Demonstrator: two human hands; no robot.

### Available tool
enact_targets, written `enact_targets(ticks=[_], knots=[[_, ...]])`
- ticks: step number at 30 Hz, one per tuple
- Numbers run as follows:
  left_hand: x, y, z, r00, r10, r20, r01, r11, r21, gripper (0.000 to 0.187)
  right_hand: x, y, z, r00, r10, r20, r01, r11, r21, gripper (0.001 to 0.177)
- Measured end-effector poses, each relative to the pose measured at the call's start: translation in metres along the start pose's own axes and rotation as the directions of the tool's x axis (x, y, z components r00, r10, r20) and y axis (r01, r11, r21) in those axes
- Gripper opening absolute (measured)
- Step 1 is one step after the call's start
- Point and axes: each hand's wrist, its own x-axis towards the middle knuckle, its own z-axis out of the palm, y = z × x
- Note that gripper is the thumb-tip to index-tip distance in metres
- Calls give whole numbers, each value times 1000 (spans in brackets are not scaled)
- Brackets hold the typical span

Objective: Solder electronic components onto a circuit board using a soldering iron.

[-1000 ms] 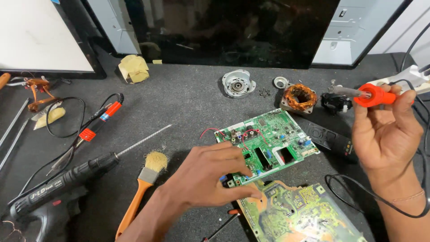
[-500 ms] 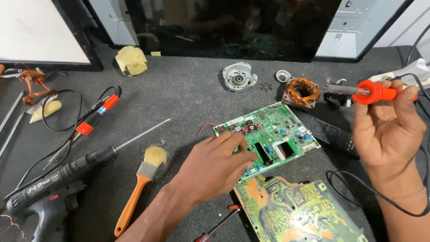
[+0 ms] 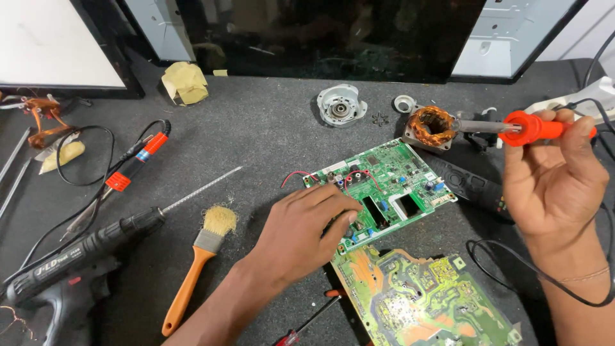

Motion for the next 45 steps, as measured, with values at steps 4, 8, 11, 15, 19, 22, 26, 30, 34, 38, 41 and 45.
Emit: enact_targets(ticks=[4,8,11,15,19,22,26,30,34,38,41,45], knots=[[0,-2,-1,1000,-24,16,23,998,60,13,1,0,-2,1000,13,-17,-13,1000,-5,22],[-3,-1,2,993,-74,94,58,986,157,19,0,2,-7,999,35,13,-33,994,-100,21],[-3,-2,3,994,-43,99,25,984,177,20,-1,4,-6,999,32,30,-27,987,-160,22],[-4,-6,1,995,2,101,-18,988,155,15,-1,4,-9,997,49,53,-36,977,-208,22],[-1,-3,-6,992,0,126,-14,994,110,15,0,5,-11,996,55,71,-39,978,-202,23],[2,2,-19,992,3,123,1,999,-34,17,-1,6,-11,997,44,64,-28,972,-232,22],[7,6,-38,988,-98,118,126,957,-262,24,0,6,-9,998,46,50,-32,966,-256,21],[8,9,-49,956,-249,157,290,893,-343,33,2,5,-13,997,50,50,-36,967,-251,22],[10,4,-51,932,-354,81,357,851,-384,33,2,4,-10,997,41,60,-26,969,-244,20],[11,-2,-62,883,-464,64,451,804,-387,37,0,3,-8,1000,17,-3,-17,969,-246,21],[6,-13,-65,866,-482,131,497,809,-312,25,1,2,-9,1000,18,-12,-21,967,-252,21],[11,-7,-70,782,-570,253,614,773,-158,20,1,4,-9,1000,24,6,-21,962,-273,22]])
